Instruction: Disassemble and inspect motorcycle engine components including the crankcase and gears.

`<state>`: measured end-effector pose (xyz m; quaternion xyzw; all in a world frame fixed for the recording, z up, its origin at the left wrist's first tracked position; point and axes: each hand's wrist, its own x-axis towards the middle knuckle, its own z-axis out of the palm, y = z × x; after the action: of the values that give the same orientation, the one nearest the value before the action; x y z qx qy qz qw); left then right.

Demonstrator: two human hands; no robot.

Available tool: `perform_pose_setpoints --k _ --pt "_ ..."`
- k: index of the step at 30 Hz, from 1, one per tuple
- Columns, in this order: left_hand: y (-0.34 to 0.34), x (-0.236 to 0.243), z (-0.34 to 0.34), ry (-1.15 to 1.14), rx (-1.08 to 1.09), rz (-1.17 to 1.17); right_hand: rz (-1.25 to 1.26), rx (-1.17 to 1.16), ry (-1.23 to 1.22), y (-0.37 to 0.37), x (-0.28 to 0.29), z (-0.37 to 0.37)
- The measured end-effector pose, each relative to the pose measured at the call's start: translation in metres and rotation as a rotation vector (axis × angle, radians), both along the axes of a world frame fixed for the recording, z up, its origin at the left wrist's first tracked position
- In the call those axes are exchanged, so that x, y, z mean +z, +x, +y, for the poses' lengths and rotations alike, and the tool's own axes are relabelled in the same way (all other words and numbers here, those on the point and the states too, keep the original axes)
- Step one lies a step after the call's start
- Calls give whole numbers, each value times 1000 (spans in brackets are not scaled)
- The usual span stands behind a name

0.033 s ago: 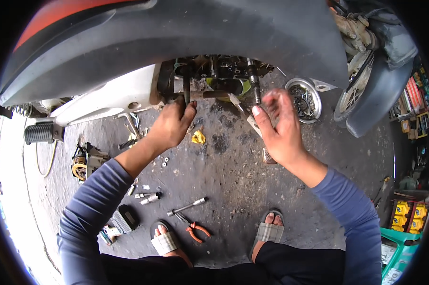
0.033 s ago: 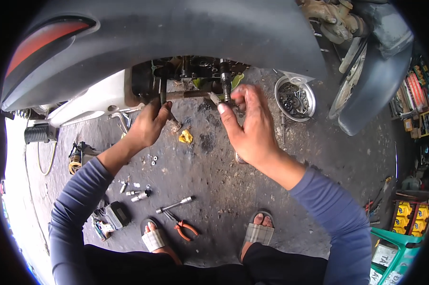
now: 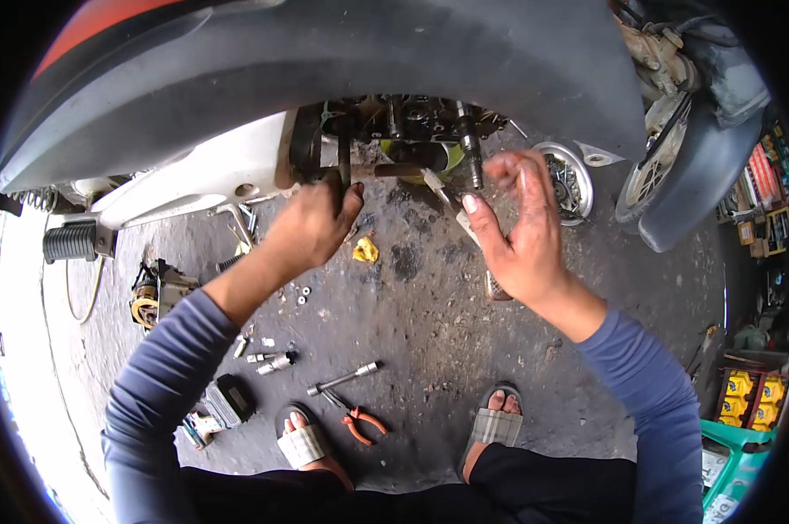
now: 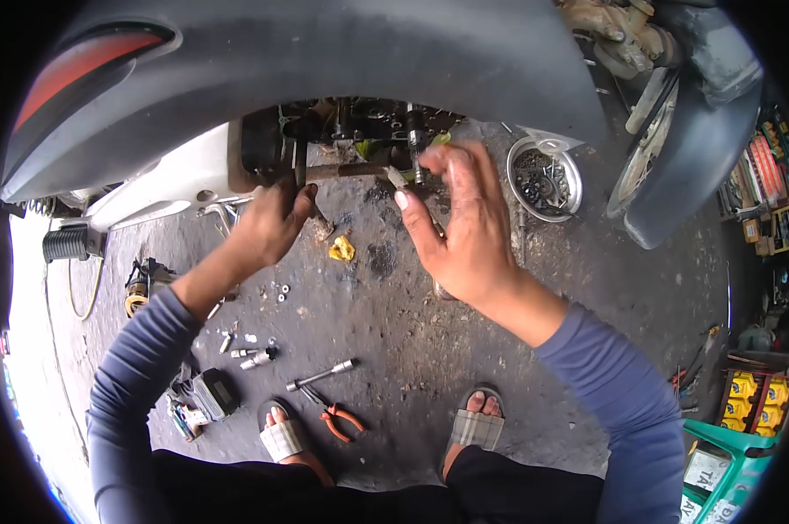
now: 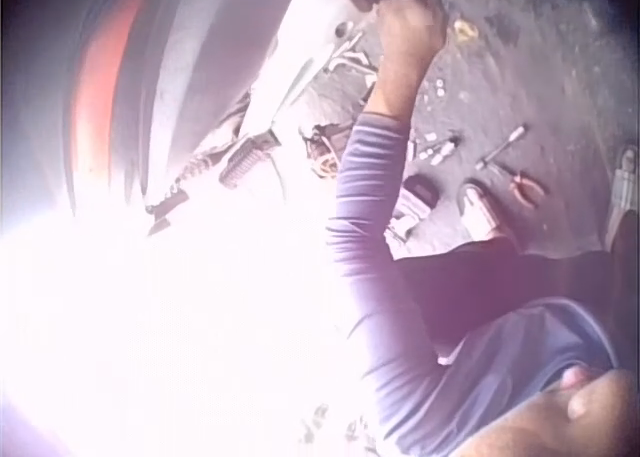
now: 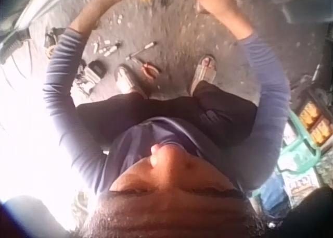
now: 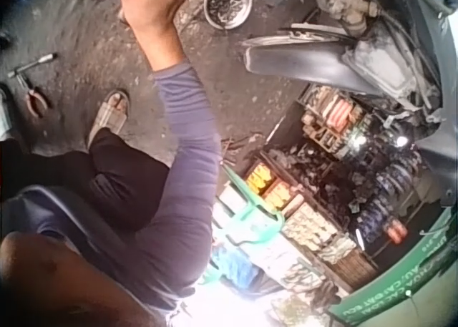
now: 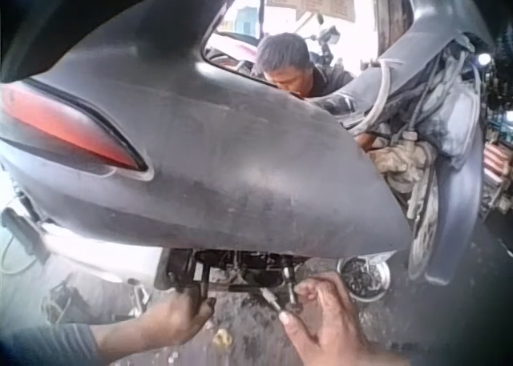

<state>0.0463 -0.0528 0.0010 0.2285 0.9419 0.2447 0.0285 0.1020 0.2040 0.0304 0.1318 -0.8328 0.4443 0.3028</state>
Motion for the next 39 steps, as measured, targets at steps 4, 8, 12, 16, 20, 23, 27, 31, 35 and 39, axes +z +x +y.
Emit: perform_pose_setpoints --k 4,8,12,16,20,23,27,31,35,39 --pt "17 68 35 -250 11 35 68 231 289 -24 33 -8" --pt "10 78 44 -23 -59 162 -74 202 402 -59 44 -32" --pt "-7 77 50 40 -34 223 47 90 477 -68 34 -40" --pt "-10 79 55 -4 8 179 65 109 392 -69 31 -36" --pt "-13 75 55 10 13 187 17 123 424 -68 30 -34" --pt "-15 72 56 34 -29 269 -63 105 437 -67 30 -35" --pt "-16 73 57 12 -17 285 -74 143 380 -75 32 -37" --pt "-13 82 55 7 -19 177 -271 373 74 -75 30 -38" --pt "-7 86 54 -28 57 107 -296 341 165 -73 38 -41" --pt "-14 83 50 130 -71 209 -382 564 -56 -74 41 -28"
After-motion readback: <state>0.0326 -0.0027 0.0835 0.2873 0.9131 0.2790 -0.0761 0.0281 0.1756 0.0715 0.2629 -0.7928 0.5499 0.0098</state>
